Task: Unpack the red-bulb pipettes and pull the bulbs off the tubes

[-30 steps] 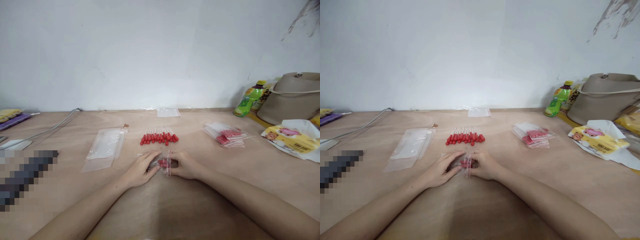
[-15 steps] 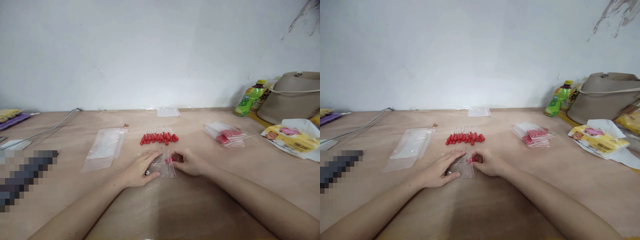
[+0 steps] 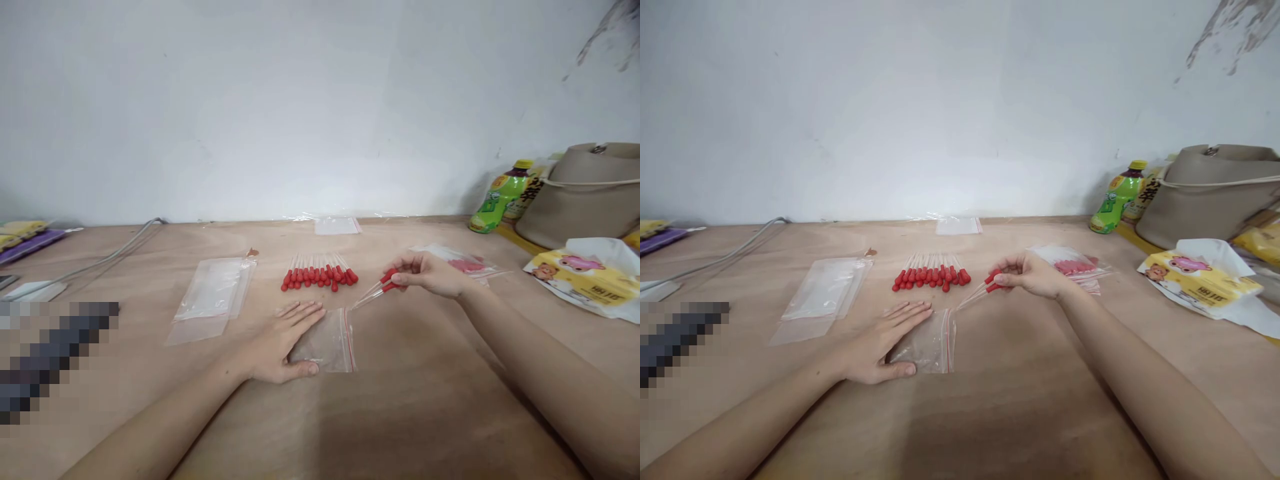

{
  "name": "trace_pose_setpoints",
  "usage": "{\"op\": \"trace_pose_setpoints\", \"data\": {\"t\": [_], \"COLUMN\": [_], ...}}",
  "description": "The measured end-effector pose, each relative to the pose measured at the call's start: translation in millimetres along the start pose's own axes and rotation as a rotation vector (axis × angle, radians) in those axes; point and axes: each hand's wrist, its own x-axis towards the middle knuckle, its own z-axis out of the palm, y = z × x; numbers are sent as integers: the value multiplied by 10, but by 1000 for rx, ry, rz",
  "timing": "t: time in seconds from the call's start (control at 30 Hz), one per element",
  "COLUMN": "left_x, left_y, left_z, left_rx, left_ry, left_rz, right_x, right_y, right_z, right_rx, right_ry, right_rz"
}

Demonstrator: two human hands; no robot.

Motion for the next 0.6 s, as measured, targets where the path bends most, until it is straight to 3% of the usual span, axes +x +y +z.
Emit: {"op": "trace_pose_setpoints", "data": {"t": [0.1,0.2,0.33,0.43,0.6], "left_x": [1,8,20,24,22], "left_y": [2,9,25,32,26], "left_z": [-3,-9,-19,-17,-7], "left_rx": [17,26,31,34,24], "left_ry": [-18,-34,-42,-45,-37], "left_rz": [8,19,22,14,22], "right_x": [15,138,431,661,890], "right_y": [-51,-76,-56,-4,77], "right_z": [-38,55,312,510,734], "right_rx": [-9,-63,-476,-877,-1370], "right_ry": [192,458,728,681,506], "right_rz": [-109,-304,-580,-712,-748]}}
